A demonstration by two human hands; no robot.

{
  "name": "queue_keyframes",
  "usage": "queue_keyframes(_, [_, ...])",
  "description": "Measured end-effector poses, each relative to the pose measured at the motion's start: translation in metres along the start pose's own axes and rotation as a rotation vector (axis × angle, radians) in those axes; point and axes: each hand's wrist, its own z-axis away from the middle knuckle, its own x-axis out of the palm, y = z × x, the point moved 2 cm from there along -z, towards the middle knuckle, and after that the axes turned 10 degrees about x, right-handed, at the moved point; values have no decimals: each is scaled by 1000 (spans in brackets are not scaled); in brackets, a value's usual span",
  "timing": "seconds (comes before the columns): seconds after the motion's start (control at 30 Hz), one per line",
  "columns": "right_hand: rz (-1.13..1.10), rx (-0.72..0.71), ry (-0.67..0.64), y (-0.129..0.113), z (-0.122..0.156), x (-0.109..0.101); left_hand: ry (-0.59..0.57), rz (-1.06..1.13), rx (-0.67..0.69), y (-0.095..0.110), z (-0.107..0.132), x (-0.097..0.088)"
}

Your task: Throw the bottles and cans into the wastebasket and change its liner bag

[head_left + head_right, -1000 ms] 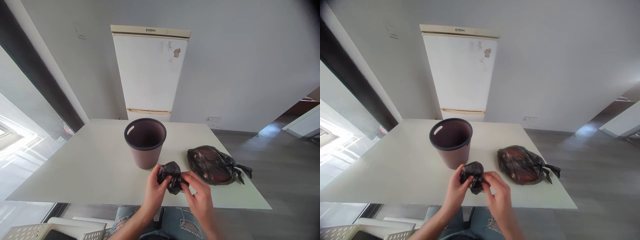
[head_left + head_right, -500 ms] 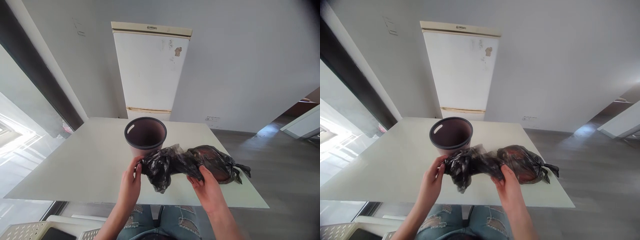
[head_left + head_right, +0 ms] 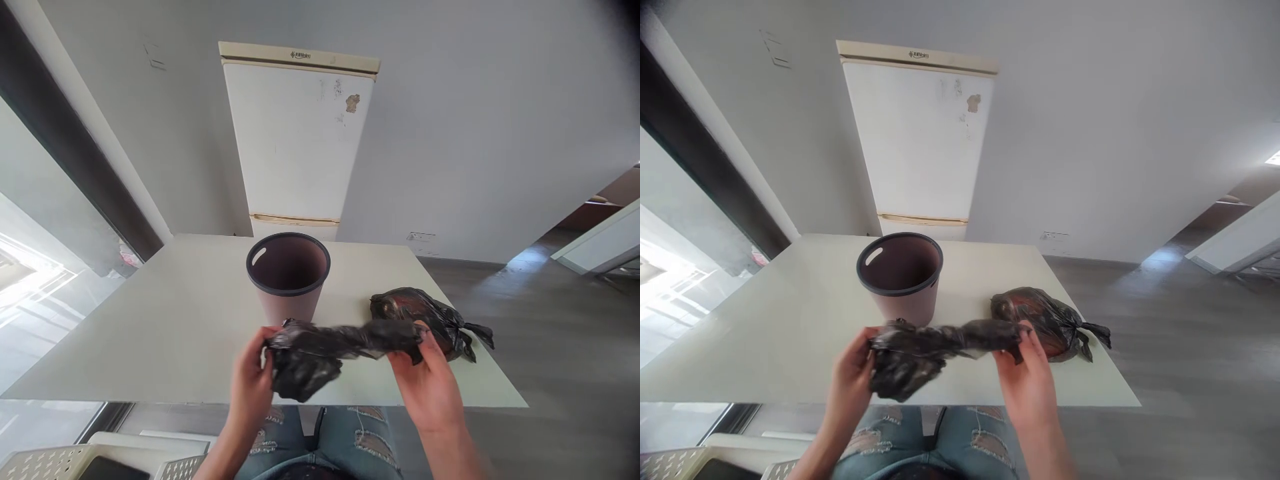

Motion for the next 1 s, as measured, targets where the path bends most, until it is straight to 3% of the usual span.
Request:
queue_keyframes(0.17, [-91,-112,67,-9,2,-6,314,129,19,-9,-1,-38])
queue_keyframes(0.27, [-85,-88,127,-4,2,-7,380,75,81,6,9,-39])
queue_keyframes(0.37, [-23,-93,161,-1,2,-4,373,18,297,38,29,-27])
queue_keyframes(0.43, [45,-109,104,-2,3,1,273,-39,511,62,42,-13])
queue_keyframes(0.53, [188,-69,-93,-3,10,11,-61,-220,659,79,45,13])
queue_keyframes(0.63, [320,-6,-336,-1,20,20,-361,-377,495,65,27,35])
queue_keyframes(0.7, [354,24,-422,-2,24,21,-513,-362,335,49,16,43])
queue_keyframes(0.8, [314,16,-358,-9,19,11,-674,-267,184,38,10,43])
queue_keyframes(0.9, [292,7,-243,-20,10,-9,-698,-164,120,41,13,28])
queue_keyframes(1.0, [306,75,-215,-25,7,-26,-720,27,115,46,19,9])
